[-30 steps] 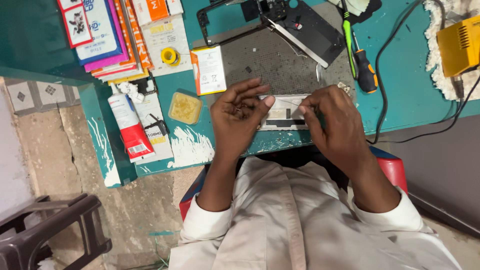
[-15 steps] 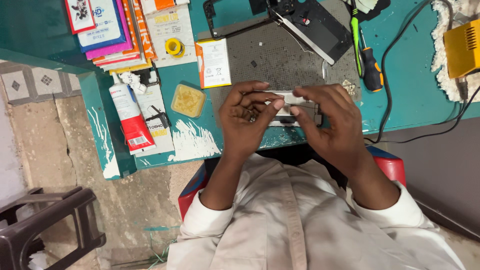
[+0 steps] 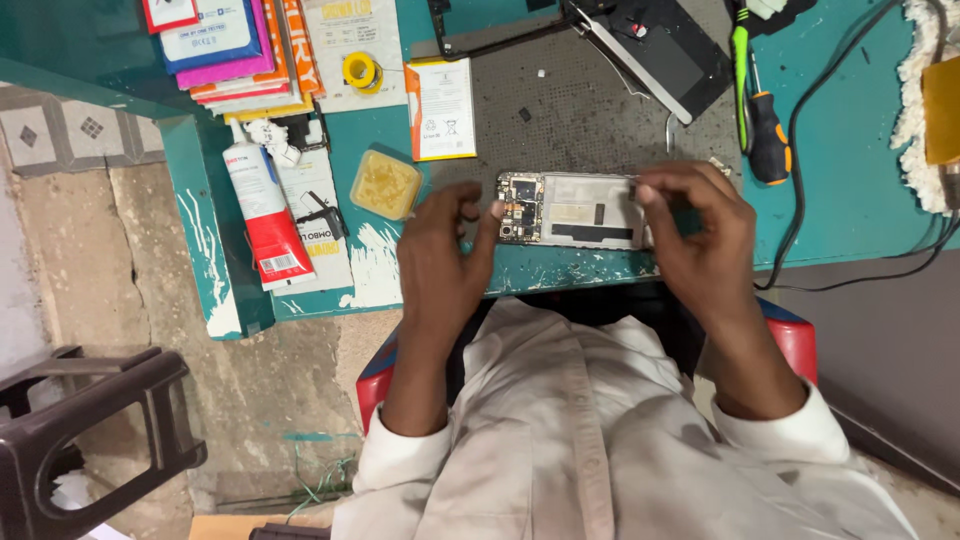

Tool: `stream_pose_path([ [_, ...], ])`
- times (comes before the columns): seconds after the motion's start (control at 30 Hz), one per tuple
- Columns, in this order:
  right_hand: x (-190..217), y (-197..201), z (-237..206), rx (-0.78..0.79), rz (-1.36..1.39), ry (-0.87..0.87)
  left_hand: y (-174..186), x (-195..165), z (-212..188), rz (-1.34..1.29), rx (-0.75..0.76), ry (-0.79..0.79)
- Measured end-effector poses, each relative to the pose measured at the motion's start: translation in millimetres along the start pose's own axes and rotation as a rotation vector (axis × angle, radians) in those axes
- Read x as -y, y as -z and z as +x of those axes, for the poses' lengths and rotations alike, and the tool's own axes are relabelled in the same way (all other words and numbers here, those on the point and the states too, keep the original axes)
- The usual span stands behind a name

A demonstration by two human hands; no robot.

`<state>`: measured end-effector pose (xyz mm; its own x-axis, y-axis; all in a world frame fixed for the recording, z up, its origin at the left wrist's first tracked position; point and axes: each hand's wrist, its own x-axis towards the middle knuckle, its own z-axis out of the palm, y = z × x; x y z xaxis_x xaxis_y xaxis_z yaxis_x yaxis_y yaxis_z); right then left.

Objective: The person uses a soldering iron to work on a small circuit board, then places the board into a disassembled smartphone chassis and secures it with a screwdriver. The person handles the circuit board, soldering iron, and screwdriver throughout the task.

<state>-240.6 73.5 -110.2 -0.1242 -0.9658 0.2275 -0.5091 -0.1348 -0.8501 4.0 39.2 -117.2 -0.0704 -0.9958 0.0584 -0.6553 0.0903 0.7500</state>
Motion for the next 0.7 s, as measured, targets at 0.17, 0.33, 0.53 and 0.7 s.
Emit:
stream_pose_path([
  [0.17, -17.2, 4.4, -27.9, 0.028, -0.022, -0.071, -16.7, -0.2, -5.4, 0.082, -0.014, -0.140],
  [0.33, -26.2, 4.7, -37.9, 0.045, 0.040, -0.115, -25.5, -4.1, -2.7, 0.105, -0.036, -0.147],
  [0.53, -31.8, 0.6, -40.8, 0.041, 0.212, -0.171, -31.1, -1.2, -9.0, -0.133, -0.028, -0.077],
  [0.7, -33.2, -6.7, -44.2, 0.042, 0.324, -0.183, -49.1, 7.8, -4.5, -0.937, 0.143, 0.162],
])
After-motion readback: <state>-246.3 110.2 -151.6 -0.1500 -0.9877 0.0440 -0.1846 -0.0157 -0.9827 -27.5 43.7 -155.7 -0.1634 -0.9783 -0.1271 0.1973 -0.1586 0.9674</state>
